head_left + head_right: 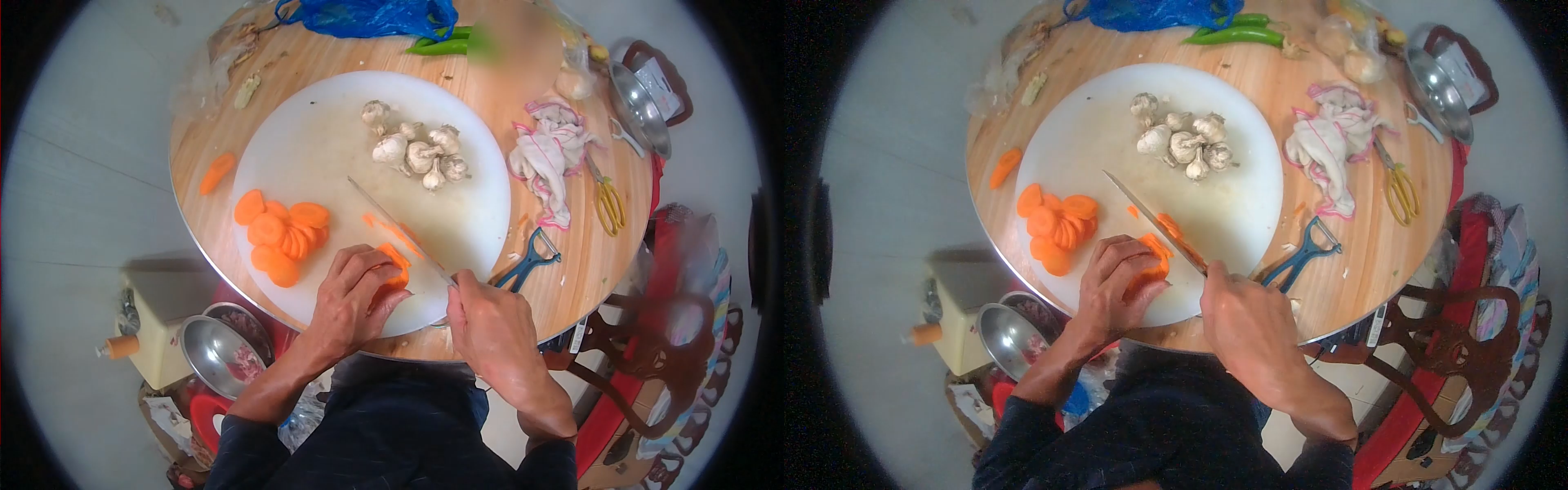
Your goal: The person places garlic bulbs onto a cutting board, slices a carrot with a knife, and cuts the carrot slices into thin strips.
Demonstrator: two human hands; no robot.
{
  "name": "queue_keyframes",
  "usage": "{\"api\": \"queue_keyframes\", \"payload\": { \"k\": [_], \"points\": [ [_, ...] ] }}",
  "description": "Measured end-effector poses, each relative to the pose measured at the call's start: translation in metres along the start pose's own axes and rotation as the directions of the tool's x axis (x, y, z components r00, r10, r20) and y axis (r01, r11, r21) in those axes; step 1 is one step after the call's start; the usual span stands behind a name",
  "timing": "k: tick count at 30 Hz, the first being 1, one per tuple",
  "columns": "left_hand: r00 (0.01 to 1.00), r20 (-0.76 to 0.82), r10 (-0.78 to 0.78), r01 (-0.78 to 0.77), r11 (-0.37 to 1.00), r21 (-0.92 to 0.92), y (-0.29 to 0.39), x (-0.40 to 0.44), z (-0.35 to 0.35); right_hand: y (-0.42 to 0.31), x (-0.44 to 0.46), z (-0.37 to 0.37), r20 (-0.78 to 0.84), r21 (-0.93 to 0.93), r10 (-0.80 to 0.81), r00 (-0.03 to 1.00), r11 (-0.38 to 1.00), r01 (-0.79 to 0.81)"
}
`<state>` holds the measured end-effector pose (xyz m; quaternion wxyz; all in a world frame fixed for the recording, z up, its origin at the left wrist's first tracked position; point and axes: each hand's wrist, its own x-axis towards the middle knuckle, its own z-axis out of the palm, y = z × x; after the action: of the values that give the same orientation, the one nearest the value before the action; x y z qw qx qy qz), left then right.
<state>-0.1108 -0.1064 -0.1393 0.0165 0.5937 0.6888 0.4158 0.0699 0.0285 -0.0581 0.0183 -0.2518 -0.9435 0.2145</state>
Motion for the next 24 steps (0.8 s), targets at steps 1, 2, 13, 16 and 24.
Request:
{"api": "queue_keyframes", "payload": {
  "k": [1,2,13,16,24],
  "points": [
    [1.000,-0.006,0.006,-0.006,1.000,-0.009,0.000,0.000,0.000,-0.001,0.000,-0.003,-0.027,0.027,0.003,1.000,1.000,-0.002],
    [1.000,-0.011,0.013,-0.013,1.000,-0.018,-0.001,0.001,0.001,-0.001,-0.001,-0.004,-0.025,0.027,0.004,1.000,1.000,-0.003],
    [1.000,-0.007,0.016,-0.016,1.000,0.012,-0.003,0.005,0.000,-0.011,-0.009,-0.003,0.000,-0.010,-0.011,1.000,1.000,0.011],
    [1.000,-0.006,0.015,-0.015,1.000,0.010,-0.005,0.005,0.001,-0.015,-0.013,-0.011,0.048,-0.015,-0.003,0.999,1.000,0.004],
    [0.999,-0.017,0.028,-0.029,0.999,-0.015,-0.005,0.008,0.001,-0.018,-0.023,-0.011,0.076,-0.028,0.032,0.997,0.999,-0.029]
  ]
}}
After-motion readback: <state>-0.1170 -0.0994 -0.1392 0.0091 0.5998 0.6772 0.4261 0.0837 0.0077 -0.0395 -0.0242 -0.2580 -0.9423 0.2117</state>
